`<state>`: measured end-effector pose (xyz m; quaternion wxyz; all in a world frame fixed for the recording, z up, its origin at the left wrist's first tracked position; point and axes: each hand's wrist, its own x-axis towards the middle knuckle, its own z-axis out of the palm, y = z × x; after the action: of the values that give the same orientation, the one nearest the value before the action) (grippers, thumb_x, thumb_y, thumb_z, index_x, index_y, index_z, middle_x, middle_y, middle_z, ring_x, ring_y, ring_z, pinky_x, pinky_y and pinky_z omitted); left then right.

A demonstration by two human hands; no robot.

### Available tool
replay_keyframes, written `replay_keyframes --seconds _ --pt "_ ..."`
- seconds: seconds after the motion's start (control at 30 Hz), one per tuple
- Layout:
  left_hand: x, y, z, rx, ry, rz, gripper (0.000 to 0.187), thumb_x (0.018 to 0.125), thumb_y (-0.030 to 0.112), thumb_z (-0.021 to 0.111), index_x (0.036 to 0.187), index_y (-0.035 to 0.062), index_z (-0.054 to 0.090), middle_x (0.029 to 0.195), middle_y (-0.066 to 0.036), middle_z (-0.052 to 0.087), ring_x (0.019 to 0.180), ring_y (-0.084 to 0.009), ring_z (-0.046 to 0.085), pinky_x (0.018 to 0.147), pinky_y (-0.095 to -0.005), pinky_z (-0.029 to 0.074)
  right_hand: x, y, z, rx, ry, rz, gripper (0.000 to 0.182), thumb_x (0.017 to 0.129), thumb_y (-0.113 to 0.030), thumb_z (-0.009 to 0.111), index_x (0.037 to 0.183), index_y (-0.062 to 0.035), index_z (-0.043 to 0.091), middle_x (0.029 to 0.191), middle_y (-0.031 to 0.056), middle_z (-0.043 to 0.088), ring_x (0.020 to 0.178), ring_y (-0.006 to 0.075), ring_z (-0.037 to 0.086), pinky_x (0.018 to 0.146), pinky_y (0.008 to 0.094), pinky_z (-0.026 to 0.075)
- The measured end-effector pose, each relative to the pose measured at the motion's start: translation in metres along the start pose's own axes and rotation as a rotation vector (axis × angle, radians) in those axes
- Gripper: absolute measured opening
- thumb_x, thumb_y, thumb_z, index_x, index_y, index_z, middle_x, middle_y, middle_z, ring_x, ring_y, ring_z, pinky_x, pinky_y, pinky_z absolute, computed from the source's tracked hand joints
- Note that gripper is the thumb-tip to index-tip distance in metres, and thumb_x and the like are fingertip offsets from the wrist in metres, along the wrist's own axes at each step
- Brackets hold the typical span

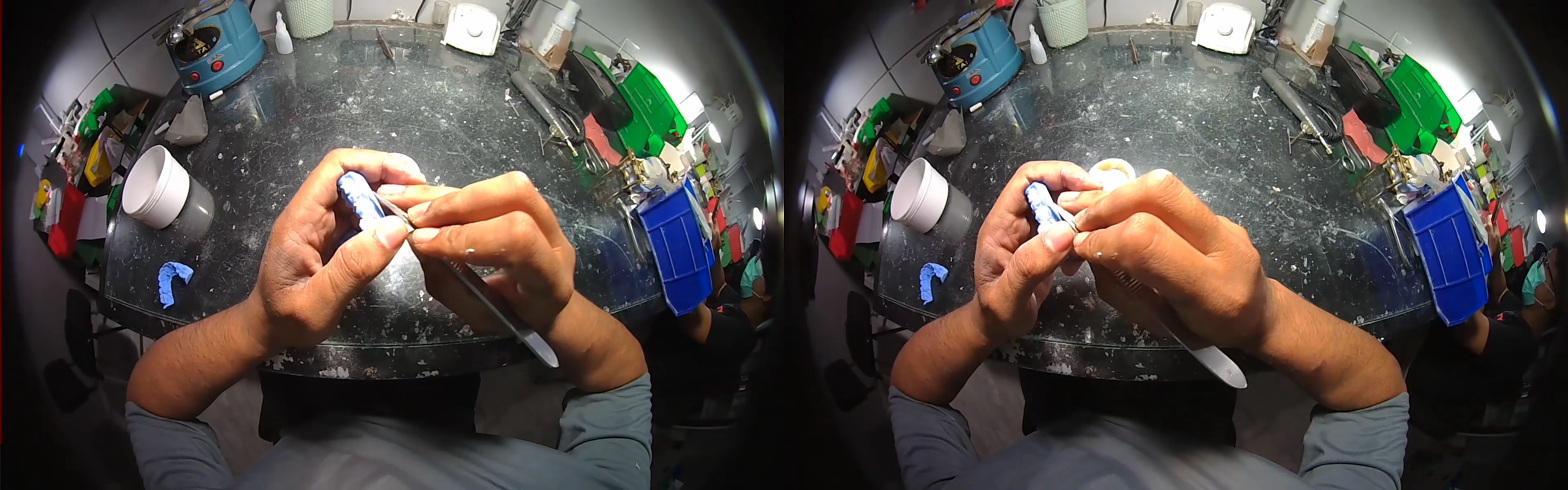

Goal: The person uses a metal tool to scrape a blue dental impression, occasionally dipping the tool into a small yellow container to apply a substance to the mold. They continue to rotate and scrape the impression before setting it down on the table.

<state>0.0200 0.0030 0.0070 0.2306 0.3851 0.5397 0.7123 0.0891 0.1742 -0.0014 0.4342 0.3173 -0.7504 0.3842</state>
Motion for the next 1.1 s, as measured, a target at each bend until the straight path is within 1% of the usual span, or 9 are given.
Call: replay_keyframes --seconds 0.23,0.53,0.63,0.7,0.73,0.8,1.03,1.07,1.1 --pt "0.001 -0.001 0.003 -0.013 0.042 0.012 0.051 0.085 0.026 0.059 0.126 -0.0003 0.044 0.109 -0.007 0.055 0.082 -0.0053 0.051 0.067 -0.0187 0.042 -0.001 0.004 -0.003 0.043 -0.041 -0.010 0.028 0.068 0.009 0.075 0.094 0.0023 0.065 0.100 0.0171 0.066 0.097 0.0286 0.070 0.083 0.0352 0.058" --pt "-0.001 -0.008 -0.001 -0.057 -0.001 0.021 0.039 0.090 0.021 0.057 0.121 0.0010 0.045 0.105 -0.007 0.056 0.084 -0.0050 0.052 0.068 -0.0187 0.043 -0.003 0.003 -0.001 -0.023 -0.068 -0.030 0.022 0.072 0.007 0.072 0.093 0.0040 0.066 0.101 0.0178 0.065 0.096 0.0291 0.070 0.082 0.0349 0.059" --pt "-0.002 -0.011 0.001 -0.061 0.059 0.045 0.038 0.091 0.021 0.057 0.121 0.0005 0.045 0.107 -0.007 0.058 0.084 -0.0046 0.053 0.069 -0.0186 0.043 -0.006 0.007 0.003 -0.064 -0.026 -0.095 0.020 0.073 0.007 0.071 0.092 0.0048 0.066 0.101 0.0179 0.065 0.095 0.0288 0.070 0.080 0.0343 0.059" --pt "-0.002 -0.010 -0.004 -0.038 0.001 0.004 0.039 0.092 0.019 0.056 0.123 -0.0006 0.044 0.112 -0.010 0.058 0.095 -0.0088 0.056 0.082 -0.0230 0.046 -0.005 0.005 0.002 -0.065 -0.046 -0.056 0.021 0.073 0.007 0.072 0.093 0.0041 0.066 0.099 0.0169 0.065 0.095 0.0286 0.070 0.079 0.0343 0.059" --pt "-0.001 -0.010 -0.005 -0.037 0.000 0.006 0.039 0.092 0.019 0.056 0.123 -0.0006 0.044 0.112 -0.010 0.058 0.095 -0.0088 0.056 0.082 -0.0230 0.046 -0.003 0.004 0.002 -0.065 -0.046 -0.057 0.021 0.073 0.007 0.072 0.093 0.0041 0.066 0.099 0.0169 0.065 0.095 0.0286 0.070 0.079 0.0343 0.059" --pt "0.001 -0.011 -0.006 -0.067 -0.073 0.103 0.038 0.095 0.013 0.053 0.128 -0.0028 0.042 0.117 -0.012 0.053 0.110 -0.0148 0.053 0.098 -0.0320 0.041 -0.001 0.000 0.001 -0.057 -0.022 0.011 0.022 0.073 0.008 0.073 0.093 0.0018 0.066 0.097 0.0155 0.066 0.094 0.0269 0.070 0.081 0.0359 0.058" --pt "0.002 -0.011 -0.011 -0.120 -0.135 0.061 0.051 0.090 0.021 0.051 0.134 -0.0031 0.038 0.118 -0.012 0.052 0.099 -0.0147 0.050 0.091 -0.0315 0.041 0.000 0.001 0.003 0.074 0.071 0.031 0.023 0.072 0.008 0.075 0.091 -0.0016 0.066 0.097 0.0148 0.066 0.094 0.0246 0.069 0.085 0.0383 0.056" --pt "0.002 -0.011 -0.008 -0.096 -0.075 0.082 0.051 0.091 0.021 0.051 0.134 -0.0030 0.038 0.120 -0.012 0.050 0.101 -0.0150 0.050 0.091 -0.0316 0.041 0.000 0.003 0.001 0.073 0.071 0.032 0.023 0.072 0.008 0.075 0.091 -0.0016 0.066 0.097 0.0148 0.066 0.094 0.0246 0.069 0.085 0.0383 0.056" --pt "0.002 -0.012 -0.006 -0.072 -0.016 0.102 0.050 0.091 0.021 0.051 0.134 -0.0028 0.038 0.122 -0.012 0.048 0.103 -0.0153 0.049 0.092 -0.0317 0.041 0.002 0.007 -0.002 0.035 0.008 -0.021 0.024 0.077 0.007 0.074 0.094 -0.0024 0.061 0.098 0.0148 0.062 0.094 0.0284 0.070 0.082 0.0393 0.059"
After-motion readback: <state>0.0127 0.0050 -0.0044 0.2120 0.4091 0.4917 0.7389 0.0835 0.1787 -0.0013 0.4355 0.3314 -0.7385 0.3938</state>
